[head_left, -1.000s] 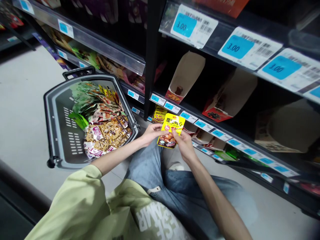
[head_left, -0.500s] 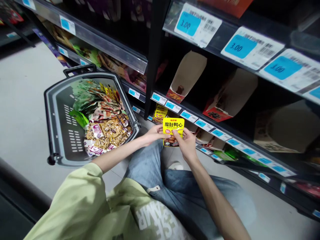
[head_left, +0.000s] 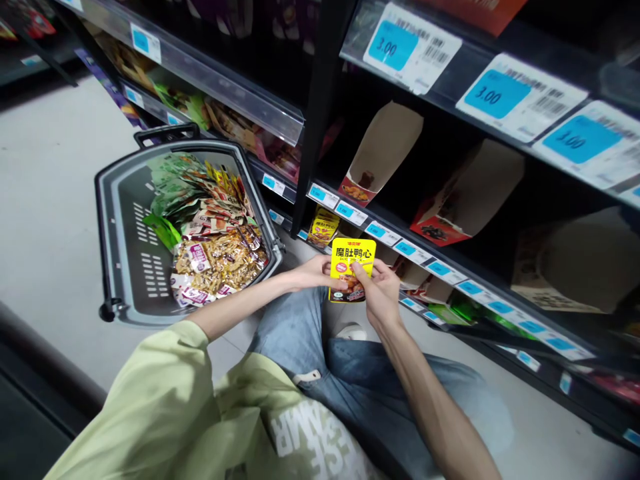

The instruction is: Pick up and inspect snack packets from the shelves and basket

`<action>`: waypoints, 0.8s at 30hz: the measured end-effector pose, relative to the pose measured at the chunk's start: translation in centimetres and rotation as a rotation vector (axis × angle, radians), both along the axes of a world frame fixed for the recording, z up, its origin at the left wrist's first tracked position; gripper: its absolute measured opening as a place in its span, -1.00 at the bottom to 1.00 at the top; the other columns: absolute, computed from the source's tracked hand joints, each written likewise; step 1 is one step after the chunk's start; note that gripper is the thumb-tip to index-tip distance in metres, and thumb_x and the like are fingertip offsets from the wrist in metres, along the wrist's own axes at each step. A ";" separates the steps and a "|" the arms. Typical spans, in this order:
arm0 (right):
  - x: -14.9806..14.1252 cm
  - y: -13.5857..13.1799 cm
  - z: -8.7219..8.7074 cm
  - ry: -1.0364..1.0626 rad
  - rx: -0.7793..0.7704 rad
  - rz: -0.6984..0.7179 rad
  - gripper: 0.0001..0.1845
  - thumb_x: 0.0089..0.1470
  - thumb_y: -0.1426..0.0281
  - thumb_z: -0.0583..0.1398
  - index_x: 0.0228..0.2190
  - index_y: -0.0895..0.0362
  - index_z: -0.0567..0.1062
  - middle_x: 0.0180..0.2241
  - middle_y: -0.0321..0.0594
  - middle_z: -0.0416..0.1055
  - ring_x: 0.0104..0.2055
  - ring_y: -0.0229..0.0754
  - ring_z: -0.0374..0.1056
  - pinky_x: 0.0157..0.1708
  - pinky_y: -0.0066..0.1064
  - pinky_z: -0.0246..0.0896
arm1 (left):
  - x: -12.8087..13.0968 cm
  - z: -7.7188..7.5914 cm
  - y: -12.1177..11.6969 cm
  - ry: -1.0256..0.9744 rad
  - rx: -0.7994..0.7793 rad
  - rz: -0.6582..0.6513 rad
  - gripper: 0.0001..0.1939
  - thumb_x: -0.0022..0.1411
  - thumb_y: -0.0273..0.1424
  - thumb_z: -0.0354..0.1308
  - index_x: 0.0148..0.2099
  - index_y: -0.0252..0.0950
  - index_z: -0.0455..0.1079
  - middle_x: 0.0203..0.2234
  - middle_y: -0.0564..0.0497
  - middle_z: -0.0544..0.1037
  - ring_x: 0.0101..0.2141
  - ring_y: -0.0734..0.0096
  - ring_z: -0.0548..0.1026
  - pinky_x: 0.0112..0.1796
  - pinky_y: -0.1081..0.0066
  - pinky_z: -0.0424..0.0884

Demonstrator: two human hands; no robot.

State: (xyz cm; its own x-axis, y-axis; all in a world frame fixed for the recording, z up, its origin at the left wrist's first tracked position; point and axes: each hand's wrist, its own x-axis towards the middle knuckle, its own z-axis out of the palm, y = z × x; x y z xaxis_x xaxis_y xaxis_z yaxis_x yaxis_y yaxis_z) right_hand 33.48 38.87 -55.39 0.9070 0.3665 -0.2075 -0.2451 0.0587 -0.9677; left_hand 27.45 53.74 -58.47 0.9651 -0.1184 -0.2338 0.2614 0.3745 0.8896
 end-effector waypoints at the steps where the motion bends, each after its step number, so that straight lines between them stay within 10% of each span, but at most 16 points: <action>1: 0.0 0.0 0.1 0.008 0.008 0.007 -0.65 -0.20 0.22 0.44 -0.37 0.13 0.54 -0.33 -0.19 0.61 -0.31 -0.12 0.52 -0.19 -0.22 0.44 | 0.0 0.0 0.0 -0.003 -0.005 0.000 -0.43 -0.15 -0.33 0.48 -0.07 -0.42 0.48 -0.21 -0.15 0.62 -0.24 0.32 0.57 -0.08 0.26 0.43; 24: -0.1 0.1 1.2 0.200 0.084 -0.004 -0.49 -0.39 0.39 0.50 -0.29 0.12 0.54 -0.31 -0.19 0.62 -0.26 -0.03 0.54 -0.09 -0.11 0.44 | 0.2 0.0 -0.1 -0.027 -0.077 0.055 -0.41 -0.16 -0.36 0.49 -0.03 -0.40 0.47 -0.20 -0.14 0.62 -0.24 0.35 0.58 -0.07 0.29 0.43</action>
